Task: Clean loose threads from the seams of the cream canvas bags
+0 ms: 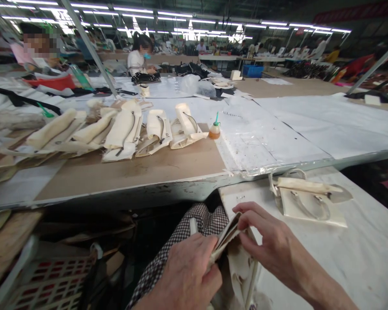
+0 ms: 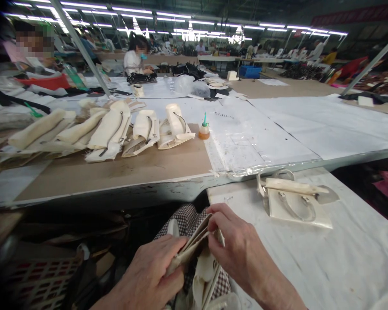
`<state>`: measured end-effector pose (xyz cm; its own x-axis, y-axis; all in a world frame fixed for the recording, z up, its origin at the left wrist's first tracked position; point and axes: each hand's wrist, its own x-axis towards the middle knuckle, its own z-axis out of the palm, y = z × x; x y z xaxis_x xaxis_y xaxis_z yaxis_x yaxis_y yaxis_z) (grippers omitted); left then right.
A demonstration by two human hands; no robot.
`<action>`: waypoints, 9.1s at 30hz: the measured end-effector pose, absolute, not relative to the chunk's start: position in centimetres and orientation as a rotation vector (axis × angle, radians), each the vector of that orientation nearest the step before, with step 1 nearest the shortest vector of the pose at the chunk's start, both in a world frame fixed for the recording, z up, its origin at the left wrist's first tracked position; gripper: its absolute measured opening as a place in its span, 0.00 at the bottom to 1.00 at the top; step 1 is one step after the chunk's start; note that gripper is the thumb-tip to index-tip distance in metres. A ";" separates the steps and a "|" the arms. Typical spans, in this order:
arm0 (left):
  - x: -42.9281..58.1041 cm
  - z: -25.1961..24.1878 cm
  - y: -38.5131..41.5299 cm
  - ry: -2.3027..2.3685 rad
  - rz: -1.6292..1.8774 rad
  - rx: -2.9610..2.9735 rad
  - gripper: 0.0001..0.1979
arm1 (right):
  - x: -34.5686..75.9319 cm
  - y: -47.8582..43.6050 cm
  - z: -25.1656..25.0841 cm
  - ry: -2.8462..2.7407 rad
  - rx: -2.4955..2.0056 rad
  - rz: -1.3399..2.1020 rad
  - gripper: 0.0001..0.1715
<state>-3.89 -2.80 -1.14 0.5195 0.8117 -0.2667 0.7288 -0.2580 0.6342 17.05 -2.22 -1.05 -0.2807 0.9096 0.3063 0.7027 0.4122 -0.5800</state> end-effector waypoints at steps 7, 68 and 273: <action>-3.9 -1.1 -2.7 1.269 0.177 2.012 0.12 | 17.1 -2.7 -1.6 -1.788 -1.432 0.869 0.12; -2.6 -3.2 -1.0 1.066 0.742 2.147 0.08 | 17.8 -2.6 -3.1 -1.902 -1.199 0.624 0.08; -4.0 1.2 1.8 0.684 0.365 2.574 0.10 | 16.0 -14.2 -2.4 -0.976 -1.394 1.269 0.23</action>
